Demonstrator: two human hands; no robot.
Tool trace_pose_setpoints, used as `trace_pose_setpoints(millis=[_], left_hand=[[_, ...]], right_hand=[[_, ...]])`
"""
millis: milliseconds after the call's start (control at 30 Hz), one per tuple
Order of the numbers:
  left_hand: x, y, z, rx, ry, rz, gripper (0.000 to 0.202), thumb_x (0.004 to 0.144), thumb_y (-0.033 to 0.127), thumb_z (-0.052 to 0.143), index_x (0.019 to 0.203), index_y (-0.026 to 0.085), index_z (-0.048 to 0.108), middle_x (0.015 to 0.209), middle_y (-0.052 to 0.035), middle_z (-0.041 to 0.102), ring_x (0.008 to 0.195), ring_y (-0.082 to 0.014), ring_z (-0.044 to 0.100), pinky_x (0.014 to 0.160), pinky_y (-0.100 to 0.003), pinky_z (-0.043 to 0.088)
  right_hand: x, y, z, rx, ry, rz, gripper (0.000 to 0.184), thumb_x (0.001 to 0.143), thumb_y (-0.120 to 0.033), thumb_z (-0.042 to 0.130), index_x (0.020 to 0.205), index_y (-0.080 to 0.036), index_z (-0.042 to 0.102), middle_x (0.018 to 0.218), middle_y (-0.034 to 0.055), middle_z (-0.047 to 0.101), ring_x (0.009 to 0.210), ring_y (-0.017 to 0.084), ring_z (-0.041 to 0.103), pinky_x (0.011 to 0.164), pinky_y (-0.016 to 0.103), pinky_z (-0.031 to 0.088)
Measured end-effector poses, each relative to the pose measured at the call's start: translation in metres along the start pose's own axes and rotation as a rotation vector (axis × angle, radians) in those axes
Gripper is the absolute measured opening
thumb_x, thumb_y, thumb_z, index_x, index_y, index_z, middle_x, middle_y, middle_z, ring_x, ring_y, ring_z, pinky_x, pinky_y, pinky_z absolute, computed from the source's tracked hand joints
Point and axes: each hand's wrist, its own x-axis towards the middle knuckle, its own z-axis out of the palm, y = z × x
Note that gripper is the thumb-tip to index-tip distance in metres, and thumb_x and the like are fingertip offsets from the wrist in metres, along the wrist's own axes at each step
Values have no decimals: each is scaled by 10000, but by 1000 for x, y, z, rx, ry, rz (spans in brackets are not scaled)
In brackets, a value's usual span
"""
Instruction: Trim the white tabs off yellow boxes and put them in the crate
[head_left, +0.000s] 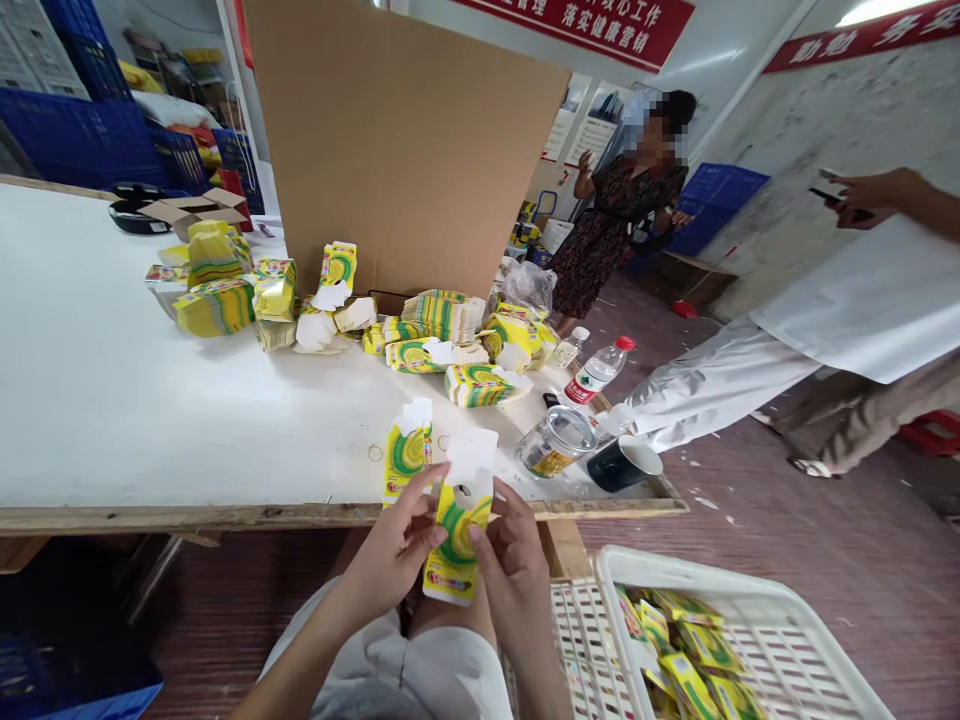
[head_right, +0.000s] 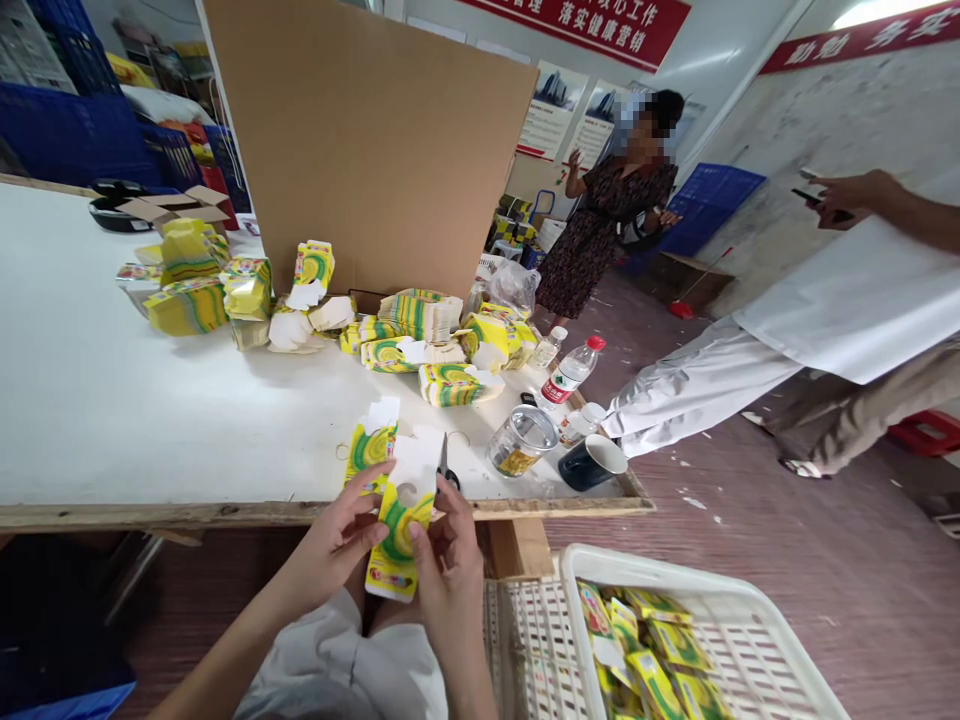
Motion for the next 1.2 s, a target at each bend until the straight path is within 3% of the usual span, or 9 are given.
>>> trace_pose_setpoints(millis=[133, 233, 367, 433, 533, 733, 833, 967, 1200], left_hand=[[-3, 3, -1, -79, -144, -45, 489, 865, 369, 683, 1317, 240, 546, 1133, -100, 733, 1032, -257, 690, 869, -334, 525], [-6, 2, 0, -127, -182, -93, 590, 839, 352, 719, 1375, 254, 491, 1109, -91, 739, 966, -244, 710, 824, -321, 530], [-7, -1, -1, -113, -185, -124, 768, 854, 331, 701, 1511, 288, 305, 1184, -112, 721, 968, -253, 716, 821, -347, 548], [-6, -1, -2, -85, -192, -107, 664, 857, 318, 697, 1456, 265, 416, 1193, -111, 721, 995, -254, 709, 839, -340, 547], [-3, 0, -3, -25, -121, -45, 465, 857, 303, 694, 1301, 226, 576, 1203, -106, 717, 1045, -257, 694, 872, -327, 543], [-3, -1, 0, 76, -82, -41, 452, 917, 317, 605, 1357, 234, 538, 1289, -131, 672, 1144, -279, 659, 906, -356, 556], [-5, -3, -1, 44, -134, -29, 466, 942, 319, 567, 1397, 247, 500, 1349, -137, 636, 1191, -282, 637, 967, -391, 529], [-5, -3, -1, -5, -117, -44, 452, 911, 247, 608, 1356, 251, 529, 1377, -118, 623, 1162, -263, 653, 978, -368, 510], [-2, 0, 2, 16, -71, -58, 507, 885, 166, 603, 1381, 225, 518, 1153, -89, 749, 987, -223, 714, 828, -288, 529]], right_hand=[[6, -13, -14, -11, -98, -14, 225, 892, -404, 646, 1024, -229, 701, 905, 46, 722, 781, 188, 667, 699, 261, 538], [8, -18, -18, -51, -103, -21, 236, 903, -415, 626, 824, -211, 712, 793, 41, 712, 766, 201, 674, 704, 272, 537], [5, -15, -18, -3, 25, -13, 266, 873, -395, 681, 1087, -237, 684, 930, 62, 728, 819, 212, 689, 709, 295, 554], [5, -15, -21, -8, 49, -43, 322, 889, -386, 667, 1186, -261, 660, 994, 70, 729, 864, 211, 690, 754, 312, 555], [6, -20, -25, -92, -3, -138, 295, 950, -437, 550, 1018, -244, 763, 1046, 91, 721, 1003, 237, 660, 866, 346, 521], [10, -22, -19, -226, -123, 78, 358, 822, -367, 689, 1133, -192, 661, 559, -65, 523, 477, 122, 454, 460, 219, 359], [11, -15, -13, -259, -88, 80, 324, 801, -325, 676, 1091, -203, 600, 516, -98, 451, 464, 121, 414, 463, 221, 335], [10, -11, -10, -290, -142, 75, 375, 802, -304, 657, 1141, -214, 523, 575, -71, 565, 471, 137, 470, 463, 234, 351], [13, -9, -5, -441, -105, 9, 353, 803, -271, 640, 1135, -211, 536, 503, -106, 474, 450, 139, 457, 468, 235, 339]])
